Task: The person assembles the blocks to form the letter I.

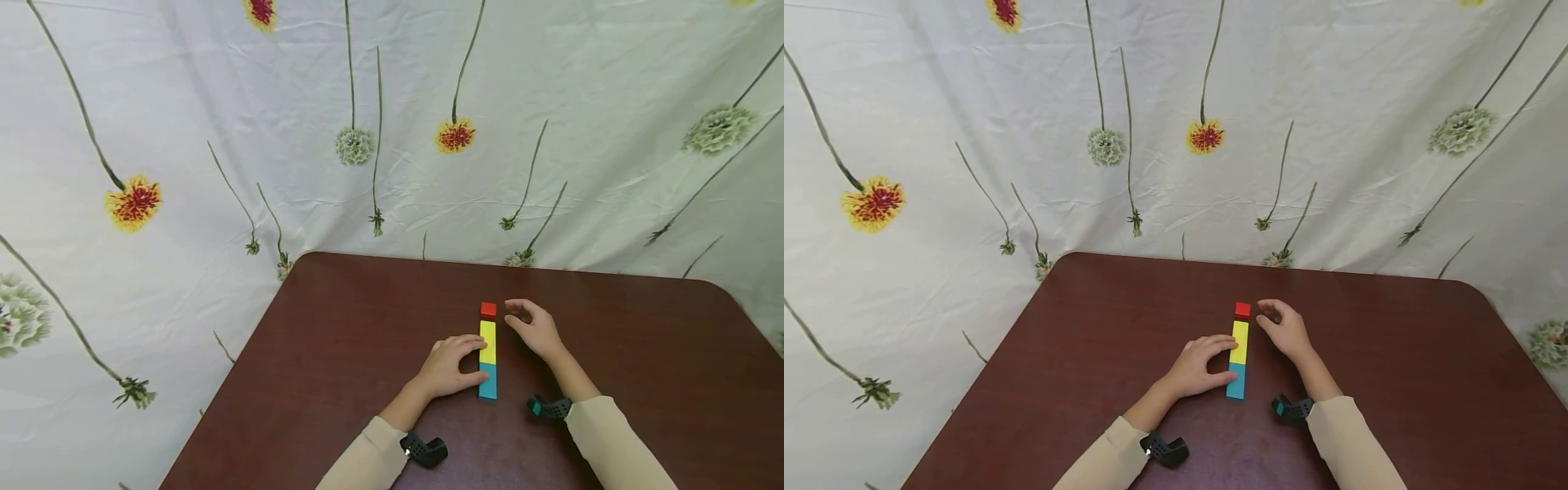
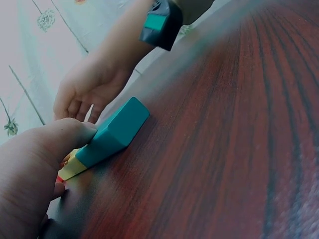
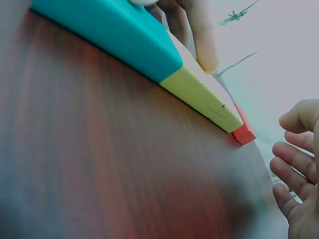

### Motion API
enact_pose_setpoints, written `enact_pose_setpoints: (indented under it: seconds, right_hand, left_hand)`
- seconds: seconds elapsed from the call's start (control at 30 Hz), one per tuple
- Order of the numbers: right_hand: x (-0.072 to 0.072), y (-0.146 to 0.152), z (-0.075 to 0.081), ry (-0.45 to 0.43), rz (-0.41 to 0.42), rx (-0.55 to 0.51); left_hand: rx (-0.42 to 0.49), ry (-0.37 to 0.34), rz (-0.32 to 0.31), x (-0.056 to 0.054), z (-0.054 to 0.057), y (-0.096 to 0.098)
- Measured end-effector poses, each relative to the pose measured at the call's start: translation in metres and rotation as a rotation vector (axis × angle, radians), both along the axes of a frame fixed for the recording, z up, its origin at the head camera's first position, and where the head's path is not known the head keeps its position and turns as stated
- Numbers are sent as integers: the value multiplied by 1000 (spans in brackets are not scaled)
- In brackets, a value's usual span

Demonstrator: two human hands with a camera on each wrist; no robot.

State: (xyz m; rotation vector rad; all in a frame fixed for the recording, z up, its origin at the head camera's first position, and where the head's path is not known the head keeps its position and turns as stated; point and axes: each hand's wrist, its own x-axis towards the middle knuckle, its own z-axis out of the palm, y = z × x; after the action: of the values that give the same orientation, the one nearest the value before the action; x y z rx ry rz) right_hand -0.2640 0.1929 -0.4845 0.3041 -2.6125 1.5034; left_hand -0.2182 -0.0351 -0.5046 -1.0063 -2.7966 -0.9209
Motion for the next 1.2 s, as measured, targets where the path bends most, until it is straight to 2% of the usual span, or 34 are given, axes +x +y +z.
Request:
enact_pose_setpoints:
  seconds: [0.27, 0.8, 1.2]
  right_hand:
    - [13, 2, 1, 10, -9, -3]
    - [44, -3, 13, 13, 6, -53]
    - [61, 2, 10, 35, 16, -88]
  left_hand:
    - [4, 5, -5, -1, 1, 0]
    - [1, 2, 14, -4, 3, -3]
    - [34, -7, 20, -8, 0, -4]
